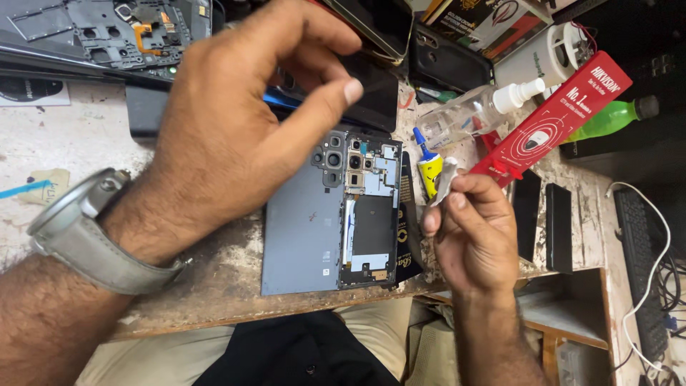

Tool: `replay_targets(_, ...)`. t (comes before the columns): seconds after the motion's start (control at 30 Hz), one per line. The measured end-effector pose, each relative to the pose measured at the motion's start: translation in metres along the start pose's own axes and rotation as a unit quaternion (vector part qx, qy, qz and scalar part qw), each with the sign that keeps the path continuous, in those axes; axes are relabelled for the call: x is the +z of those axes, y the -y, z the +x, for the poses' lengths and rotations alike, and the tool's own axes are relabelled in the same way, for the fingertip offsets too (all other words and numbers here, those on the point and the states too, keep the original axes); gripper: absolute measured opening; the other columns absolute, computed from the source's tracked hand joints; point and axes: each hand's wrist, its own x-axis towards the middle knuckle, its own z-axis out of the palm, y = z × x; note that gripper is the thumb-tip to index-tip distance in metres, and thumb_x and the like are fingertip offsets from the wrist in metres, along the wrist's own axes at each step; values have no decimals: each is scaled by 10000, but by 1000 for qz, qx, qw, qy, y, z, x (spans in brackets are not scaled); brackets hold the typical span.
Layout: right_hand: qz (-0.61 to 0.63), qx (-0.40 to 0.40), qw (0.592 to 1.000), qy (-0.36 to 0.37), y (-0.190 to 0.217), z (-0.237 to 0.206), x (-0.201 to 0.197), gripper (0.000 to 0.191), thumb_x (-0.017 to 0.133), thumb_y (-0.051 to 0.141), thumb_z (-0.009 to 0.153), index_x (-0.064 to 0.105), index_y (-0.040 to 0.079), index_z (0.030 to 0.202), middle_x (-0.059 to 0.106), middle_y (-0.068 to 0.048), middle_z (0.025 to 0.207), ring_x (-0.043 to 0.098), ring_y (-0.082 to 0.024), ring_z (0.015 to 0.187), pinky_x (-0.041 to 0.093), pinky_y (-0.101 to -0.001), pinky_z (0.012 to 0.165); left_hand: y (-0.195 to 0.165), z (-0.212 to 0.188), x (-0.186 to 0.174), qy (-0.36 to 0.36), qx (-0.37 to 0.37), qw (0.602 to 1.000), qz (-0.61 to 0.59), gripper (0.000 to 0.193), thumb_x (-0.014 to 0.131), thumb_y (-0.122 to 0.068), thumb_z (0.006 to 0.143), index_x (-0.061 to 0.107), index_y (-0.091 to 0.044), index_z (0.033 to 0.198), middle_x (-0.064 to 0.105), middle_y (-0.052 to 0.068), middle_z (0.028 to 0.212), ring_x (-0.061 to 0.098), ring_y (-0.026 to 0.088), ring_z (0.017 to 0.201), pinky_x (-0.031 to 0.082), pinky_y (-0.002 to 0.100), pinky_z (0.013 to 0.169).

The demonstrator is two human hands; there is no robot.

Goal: The person removes the back cover of a green smartphone using a black plastic pry tool, then wipes the internal camera module area with a white cloth. The person handles the phone and tools directly without visible screws being removed in the clip.

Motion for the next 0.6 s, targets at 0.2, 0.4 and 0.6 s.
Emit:
replay_targets(0.2, -65, 21, 996, 54, -6, -8, -6, 291, 625, -87, 982, 652, -63, 1271, 714, -157, 1059, 729, -243, 895, 603, -381, 851, 1, -1, 0, -5, 12, 999, 32, 138, 696, -66, 1047, 640, -7, 1158, 742, 97, 1025, 753, 189, 984, 591, 321, 842)
replay_targets(0.4, 4, 42, 998, 42, -5, -7, -16, 318, 579, 10, 1046, 585, -124, 1335, 718, -246, 1120, 731, -331, 1061, 575, -451, 1000, 2, 0, 2, 27, 7, 995, 94, 124, 711, -137, 1029, 688, -32, 1089, 753, 82, 997, 730, 201, 963, 538, 384, 878)
replay_targets(0.6, 94, 51, 990, 96, -3, -7, -2, 432, 548, 99, 1043, 547, -138, 1404, 704, -325, 1173, 698, -379, 1154, 520, -473, 1085, -3, 0, 13, 121, 15, 991, 48, 285, 764, -298, 948, 725, -68, 1112, 762, 75, 990, 690, 183, 957, 457, 398, 873)
